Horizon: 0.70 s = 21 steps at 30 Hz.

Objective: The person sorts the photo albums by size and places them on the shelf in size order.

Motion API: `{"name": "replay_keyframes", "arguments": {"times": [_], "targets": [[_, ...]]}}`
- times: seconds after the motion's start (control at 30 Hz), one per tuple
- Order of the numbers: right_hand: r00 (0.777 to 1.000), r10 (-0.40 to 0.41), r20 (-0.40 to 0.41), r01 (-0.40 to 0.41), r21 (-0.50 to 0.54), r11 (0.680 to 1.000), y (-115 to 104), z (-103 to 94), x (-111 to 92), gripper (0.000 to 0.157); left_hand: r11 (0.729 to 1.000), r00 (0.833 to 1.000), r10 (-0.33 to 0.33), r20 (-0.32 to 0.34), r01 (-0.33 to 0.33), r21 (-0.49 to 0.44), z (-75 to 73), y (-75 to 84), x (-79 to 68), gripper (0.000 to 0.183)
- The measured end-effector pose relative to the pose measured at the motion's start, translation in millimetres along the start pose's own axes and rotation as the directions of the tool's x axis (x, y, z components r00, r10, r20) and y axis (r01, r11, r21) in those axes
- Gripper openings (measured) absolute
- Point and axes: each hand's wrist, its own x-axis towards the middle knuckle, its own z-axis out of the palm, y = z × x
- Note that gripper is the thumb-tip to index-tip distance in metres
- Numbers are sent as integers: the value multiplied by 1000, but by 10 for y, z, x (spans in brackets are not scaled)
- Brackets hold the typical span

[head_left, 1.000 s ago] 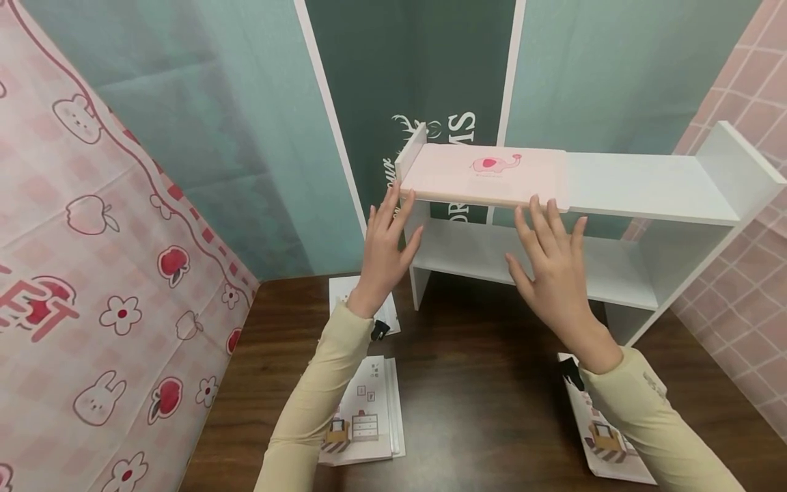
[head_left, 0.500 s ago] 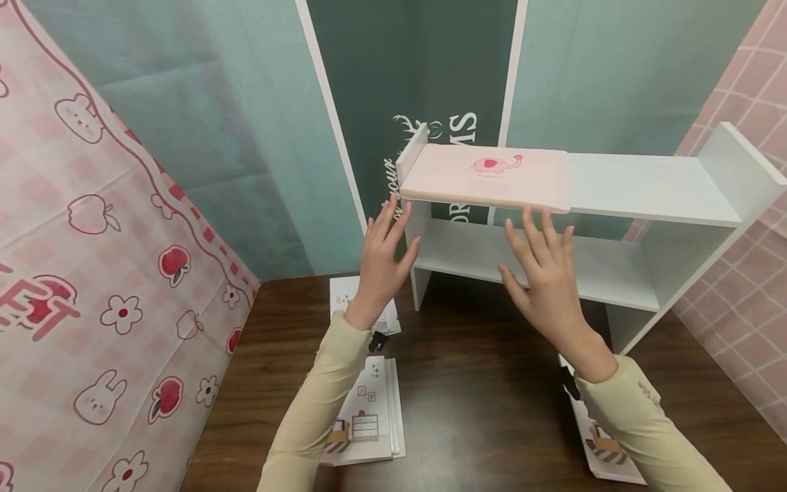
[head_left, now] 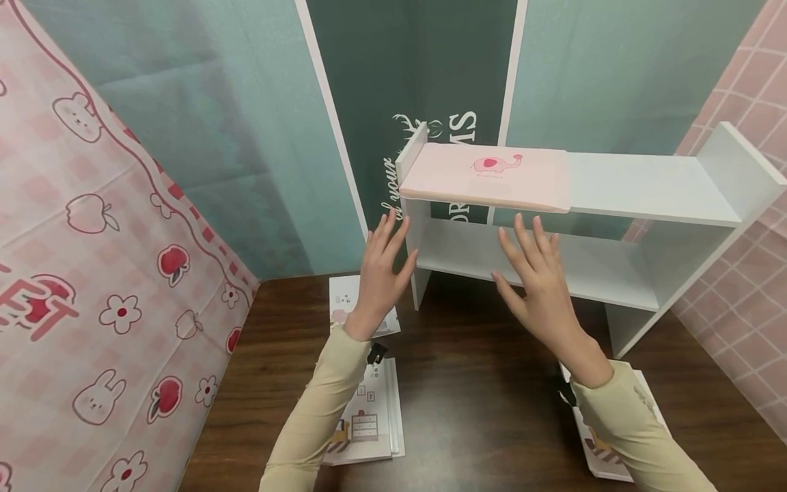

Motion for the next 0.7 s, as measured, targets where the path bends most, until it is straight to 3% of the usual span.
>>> {"name": "replay_keyframes", "arguments": {"times": [0.2, 0.7], "targets": [[999, 33, 7, -33, 38, 999, -19, 52, -26, 84, 1000, 1000, -11, 15, 11, -2, 37, -25, -87, 55], [996, 69, 55, -73, 75, 995, -39, 122, -141, 85, 999, 997, -49, 57, 50, -9, 41, -36, -223, 53]]}}
